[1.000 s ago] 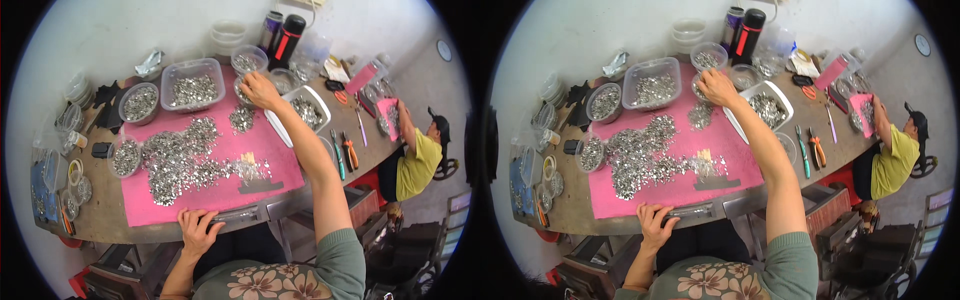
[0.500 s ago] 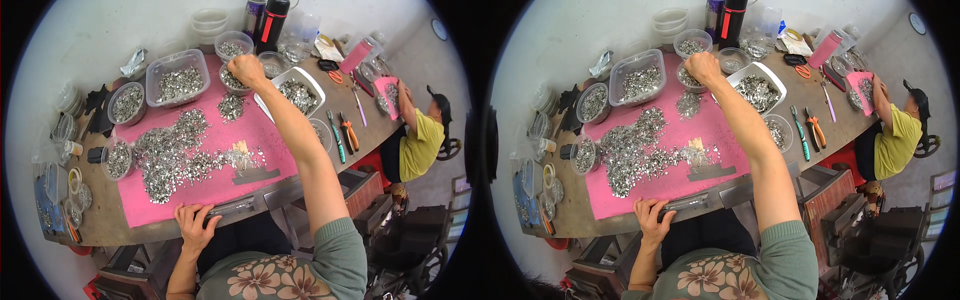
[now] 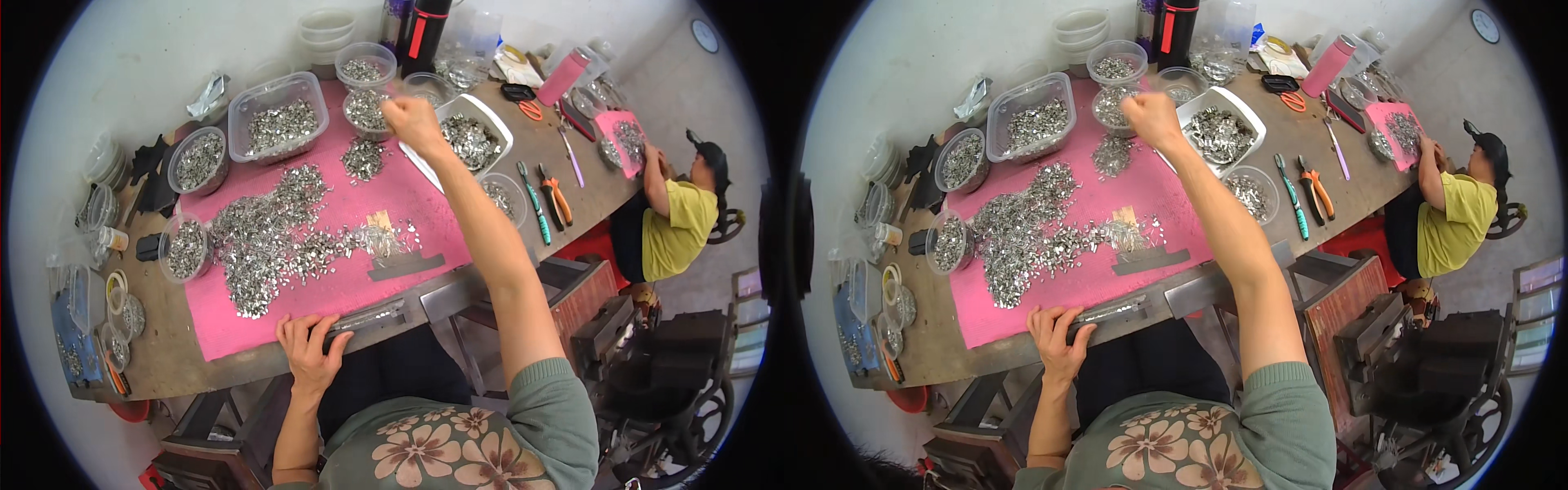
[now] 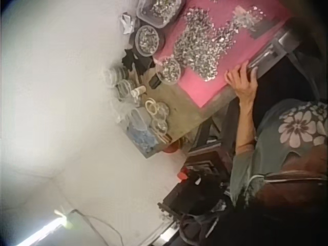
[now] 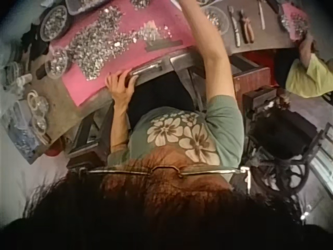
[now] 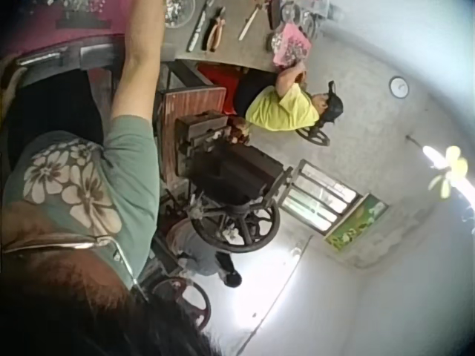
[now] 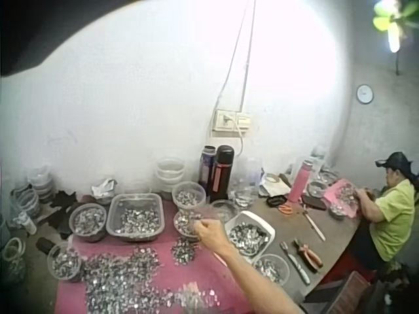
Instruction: The person puts on eyeglasses, arranges metal pieces into a metal fixture by hand, and presses them using a manual press machine. The person then returns to the workbench and sorts metal pieces into plastic containers by hand.
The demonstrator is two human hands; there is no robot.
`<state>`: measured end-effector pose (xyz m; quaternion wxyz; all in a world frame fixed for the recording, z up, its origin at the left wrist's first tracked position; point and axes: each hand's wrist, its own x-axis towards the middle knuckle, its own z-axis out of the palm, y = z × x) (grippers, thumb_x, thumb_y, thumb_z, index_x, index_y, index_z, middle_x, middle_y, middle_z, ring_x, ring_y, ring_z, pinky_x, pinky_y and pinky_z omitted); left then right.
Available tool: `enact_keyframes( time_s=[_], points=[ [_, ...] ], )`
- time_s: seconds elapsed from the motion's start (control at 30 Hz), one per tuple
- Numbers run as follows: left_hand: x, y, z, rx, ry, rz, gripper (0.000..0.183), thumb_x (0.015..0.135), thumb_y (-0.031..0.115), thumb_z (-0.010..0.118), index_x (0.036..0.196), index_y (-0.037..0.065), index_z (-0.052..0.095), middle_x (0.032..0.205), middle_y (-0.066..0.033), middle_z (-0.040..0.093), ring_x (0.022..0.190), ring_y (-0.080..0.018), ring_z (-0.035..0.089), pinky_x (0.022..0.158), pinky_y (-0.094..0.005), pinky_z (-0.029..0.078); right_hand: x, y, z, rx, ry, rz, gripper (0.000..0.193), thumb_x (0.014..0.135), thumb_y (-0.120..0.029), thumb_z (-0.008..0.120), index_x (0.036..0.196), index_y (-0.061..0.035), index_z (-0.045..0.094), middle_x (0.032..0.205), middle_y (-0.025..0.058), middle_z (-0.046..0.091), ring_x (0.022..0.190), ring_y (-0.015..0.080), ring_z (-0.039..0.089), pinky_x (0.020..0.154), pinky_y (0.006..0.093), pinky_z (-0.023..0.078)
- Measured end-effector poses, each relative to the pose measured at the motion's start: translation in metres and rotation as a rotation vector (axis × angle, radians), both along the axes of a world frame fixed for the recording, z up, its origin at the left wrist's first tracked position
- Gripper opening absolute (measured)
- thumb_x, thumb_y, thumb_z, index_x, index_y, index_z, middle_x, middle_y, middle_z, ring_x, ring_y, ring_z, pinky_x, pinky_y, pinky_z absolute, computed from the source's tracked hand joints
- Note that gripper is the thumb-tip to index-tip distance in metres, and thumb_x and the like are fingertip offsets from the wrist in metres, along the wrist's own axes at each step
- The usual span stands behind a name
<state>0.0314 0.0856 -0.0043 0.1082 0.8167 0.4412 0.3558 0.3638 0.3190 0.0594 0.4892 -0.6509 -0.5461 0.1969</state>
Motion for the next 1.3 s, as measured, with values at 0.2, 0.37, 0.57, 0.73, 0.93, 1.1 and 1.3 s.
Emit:
enact_keyframes(
  time_s=[0.2,0.37,0.57,0.73,0.93,1.1,1.3],
  points=[
    [0.000,0.003,0.001,0.040,-0.020,-0.007,0.036,0.074,0.027,0.086,0.104,0.011,0.073,0.098,-0.0059,0.060,0.094,-0.0253,0.057,0.102,-0.0514,0.038,-0.018,-0.107,-0.052,-0.085,-0.049,-0.043,0.037,0.090,-0.027,0.060,0.069,0.0034,0.065,0.061,0.0226,0.060,0.053,0.0258,0.062,0.057,0.0451,0.048],
    [0.006,0.002,-0.003,0.048,-0.038,-0.020,0.036,0.075,0.027,0.085,0.104,0.010,0.073,0.097,-0.0069,0.060,0.095,-0.0257,0.058,0.103,-0.0517,0.037,-0.027,-0.134,-0.079,0.326,-0.640,-0.086,0.025,0.090,-0.017,0.069,0.071,-0.0044,0.057,0.066,0.0116,0.059,0.054,0.0341,0.060,0.049,0.0441,0.047],
    [0.007,0.001,-0.002,0.059,-0.053,-0.010,0.035,0.076,0.027,0.085,0.105,0.011,0.073,0.098,-0.0059,0.061,0.097,-0.0257,0.058,0.103,-0.0519,0.037,-0.029,-0.141,-0.076,0.319,-0.708,-0.083,0.017,0.089,-0.016,0.067,0.078,-0.0075,0.057,0.077,0.0114,0.056,0.062,0.0340,0.062,0.053,0.0448,0.050],
    [-0.011,-0.001,0.004,0.070,-0.024,0.026,0.037,0.076,0.030,0.084,0.106,0.012,0.071,0.099,-0.0053,0.061,0.095,-0.0263,0.057,0.096,-0.0480,0.038,-0.047,-0.134,-0.072,0.313,-0.645,-0.017,0.017,0.087,-0.015,0.069,0.079,-0.0049,0.058,0.081,0.0140,0.056,0.073,0.0343,0.062,0.062,0.0450,0.050],
    [0.003,-0.001,-0.005,0.128,-0.112,-0.048,0.035,0.081,0.033,0.080,0.107,0.012,0.071,0.102,-0.0050,0.062,0.099,-0.0241,0.058,0.091,-0.0421,0.040,-0.012,-0.145,-0.082,0.386,-0.623,-0.024,0.017,0.091,-0.009,0.063,0.078,-0.0010,0.056,0.076,0.0174,0.055,0.068,0.0383,0.055,0.063,0.0497,0.043],
    [0.003,-0.007,-0.007,0.094,-0.192,-0.039,0.037,0.083,0.034,0.079,0.109,0.009,0.070,0.100,-0.0055,0.060,0.099,-0.0245,0.055,0.100,-0.0426,0.037,-0.006,-0.141,-0.088,0.361,-0.581,-0.004,0.024,0.097,-0.007,0.062,0.078,0.0016,0.053,0.074,0.0155,0.048,0.067,0.0323,0.049,0.062,0.0449,0.041],
    [0.006,0.001,-0.003,0.150,-0.146,-0.058,0.035,0.081,0.033,0.080,0.108,0.011,0.071,0.101,-0.0046,0.061,0.096,-0.0255,0.058,0.092,-0.0428,0.040,0.003,-0.141,-0.087,0.621,-0.711,-0.041,0.017,0.095,-0.011,0.066,0.079,-0.0047,0.062,0.073,0.0132,0.056,0.063,0.0316,0.054,0.056,0.0456,0.041]
  ],
)
